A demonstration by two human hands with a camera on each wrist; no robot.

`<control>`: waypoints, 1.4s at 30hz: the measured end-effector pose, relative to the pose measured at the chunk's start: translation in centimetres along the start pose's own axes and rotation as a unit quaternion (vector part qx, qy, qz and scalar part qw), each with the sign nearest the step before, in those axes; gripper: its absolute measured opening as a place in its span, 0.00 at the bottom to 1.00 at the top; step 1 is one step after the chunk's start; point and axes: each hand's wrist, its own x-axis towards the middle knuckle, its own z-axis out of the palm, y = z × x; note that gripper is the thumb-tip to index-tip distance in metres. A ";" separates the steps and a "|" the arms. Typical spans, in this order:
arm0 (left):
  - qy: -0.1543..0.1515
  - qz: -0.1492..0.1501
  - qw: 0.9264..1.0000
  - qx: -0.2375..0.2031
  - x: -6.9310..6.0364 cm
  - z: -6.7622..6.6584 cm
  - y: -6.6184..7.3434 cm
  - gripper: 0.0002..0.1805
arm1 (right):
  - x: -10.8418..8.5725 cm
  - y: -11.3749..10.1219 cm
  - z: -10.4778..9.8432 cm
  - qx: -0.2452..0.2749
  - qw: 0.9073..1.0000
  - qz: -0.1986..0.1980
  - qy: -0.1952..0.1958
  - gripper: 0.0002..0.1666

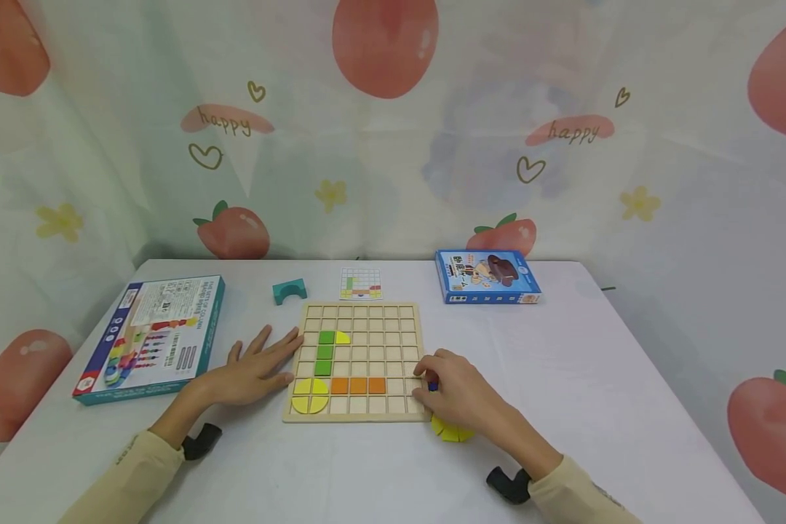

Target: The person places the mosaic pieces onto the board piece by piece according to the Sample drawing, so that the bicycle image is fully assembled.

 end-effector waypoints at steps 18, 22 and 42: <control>0.000 -0.002 1.000 0.004 0.0 0.1 -0.2 0.40 | -1.1 2.6 -0.8 -0.021 1.000 0.002 0.000 0.08; 0.001 0.003 1.000 0.002 0.0 0.0 -0.2 0.40 | -0.9 2.7 -0.8 -0.017 1.000 -0.008 -0.004 0.06; 0.004 0.003 1.000 0.008 0.3 0.2 -0.4 0.40 | -0.3 2.8 -0.8 -0.022 0.999 -0.022 -0.024 0.07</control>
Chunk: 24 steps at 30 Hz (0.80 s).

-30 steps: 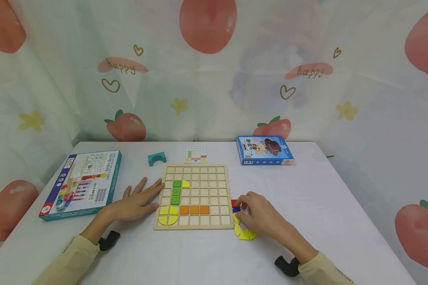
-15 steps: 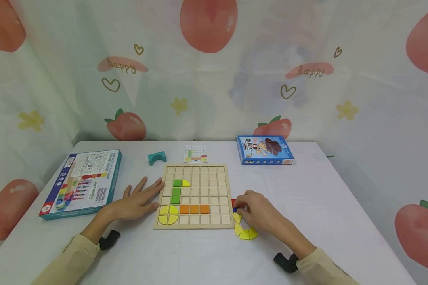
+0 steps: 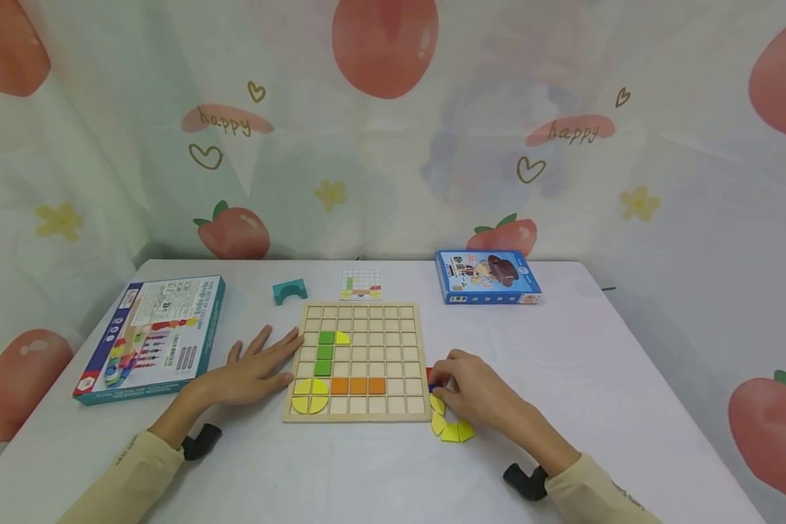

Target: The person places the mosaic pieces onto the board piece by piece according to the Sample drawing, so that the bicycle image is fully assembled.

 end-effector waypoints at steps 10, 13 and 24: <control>0.000 -0.001 1.000 -0.002 -0.1 0.0 0.1 0.40 | -0.4 -0.1 -0.2 -0.015 1.000 0.026 -0.001 0.06; 0.000 -0.001 1.000 -0.002 -0.2 -0.1 0.2 0.40 | -0.5 0.0 -0.3 -0.014 0.999 0.033 -0.002 0.06; 0.000 -0.002 1.000 -0.003 -0.1 0.0 0.1 0.40 | -0.6 0.5 -0.3 -0.021 0.999 0.041 0.001 0.07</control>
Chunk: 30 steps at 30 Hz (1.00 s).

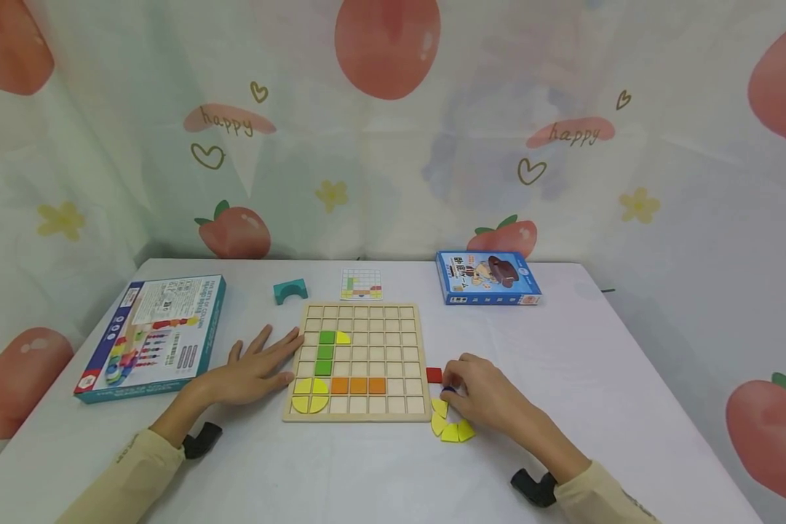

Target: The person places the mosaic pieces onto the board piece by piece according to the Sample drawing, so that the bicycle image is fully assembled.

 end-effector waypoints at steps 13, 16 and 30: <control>-0.002 0.002 1.000 -0.002 -0.1 0.0 0.2 0.40 | -0.5 0.8 -0.3 -0.001 1.000 0.013 0.023 0.04; -0.001 0.003 1.000 0.001 -0.1 0.0 0.2 0.40 | -0.6 1.3 -0.4 -0.008 0.999 -0.003 0.034 0.07; -0.003 0.001 1.000 -0.001 -0.2 -0.2 0.4 0.40 | -1.0 1.6 -0.7 0.009 0.999 -0.043 -0.017 0.17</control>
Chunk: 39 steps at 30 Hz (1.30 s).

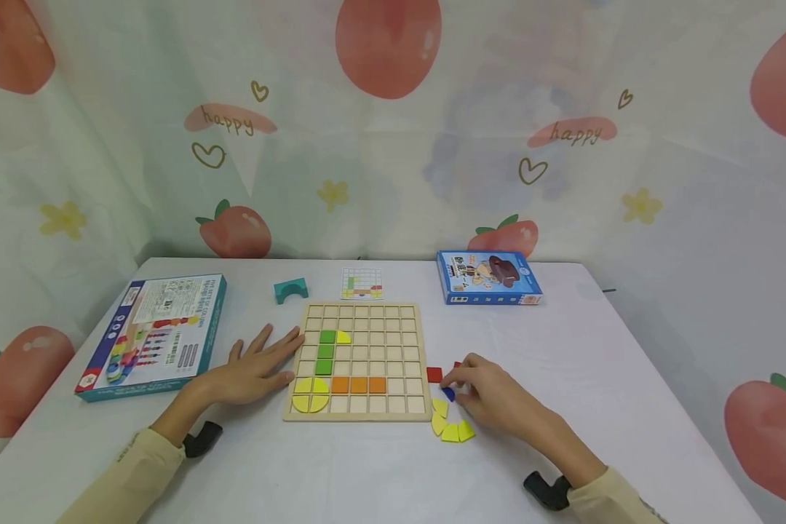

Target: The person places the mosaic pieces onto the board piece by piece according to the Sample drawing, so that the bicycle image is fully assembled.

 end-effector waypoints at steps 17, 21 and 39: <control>-0.001 -0.003 1.000 0.000 0.3 0.1 -0.2 0.40 | -0.1 0.0 0.1 -0.014 1.000 0.024 -0.008 0.13; 0.002 -0.001 1.000 -0.003 0.2 0.1 -0.1 0.39 | -0.3 0.4 0.1 -0.020 0.999 0.028 0.001 0.13; 0.004 -0.004 1.000 0.002 0.2 0.1 -0.1 0.40 | -0.8 0.6 0.1 -0.007 0.999 0.030 -0.009 0.11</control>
